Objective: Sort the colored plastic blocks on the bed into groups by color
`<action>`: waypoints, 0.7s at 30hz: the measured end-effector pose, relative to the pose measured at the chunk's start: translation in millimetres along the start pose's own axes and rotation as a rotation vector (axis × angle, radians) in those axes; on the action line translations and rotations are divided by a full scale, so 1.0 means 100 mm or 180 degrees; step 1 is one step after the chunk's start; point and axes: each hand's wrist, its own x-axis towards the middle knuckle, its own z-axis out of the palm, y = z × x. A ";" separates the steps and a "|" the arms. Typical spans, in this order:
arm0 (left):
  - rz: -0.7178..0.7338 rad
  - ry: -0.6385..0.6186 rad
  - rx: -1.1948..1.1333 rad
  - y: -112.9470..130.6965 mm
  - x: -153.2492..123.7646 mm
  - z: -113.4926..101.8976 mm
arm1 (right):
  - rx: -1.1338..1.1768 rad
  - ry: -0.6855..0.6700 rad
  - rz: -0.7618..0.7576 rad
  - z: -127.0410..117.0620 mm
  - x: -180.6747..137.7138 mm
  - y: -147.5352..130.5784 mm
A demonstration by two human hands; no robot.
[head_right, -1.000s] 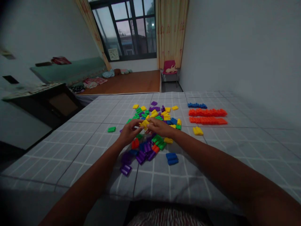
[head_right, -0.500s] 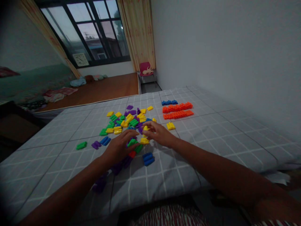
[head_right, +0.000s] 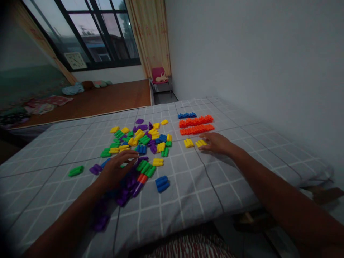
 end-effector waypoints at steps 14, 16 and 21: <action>-0.0143 -0.0014 -0.0001 -0.09 -0.07 -0.06 | 0.0534 -0.0071 -0.0131 0.06 -0.19 -0.38; -0.0150 -0.0023 0.0042 -0.09 -0.08 -0.06 | 0.0483 0.0087 -0.0127 0.11 -0.19 -0.43; -0.0178 -0.0057 0.0033 -0.09 -0.08 -0.06 | 0.0315 0.0513 -0.0320 0.07 0.05 -0.36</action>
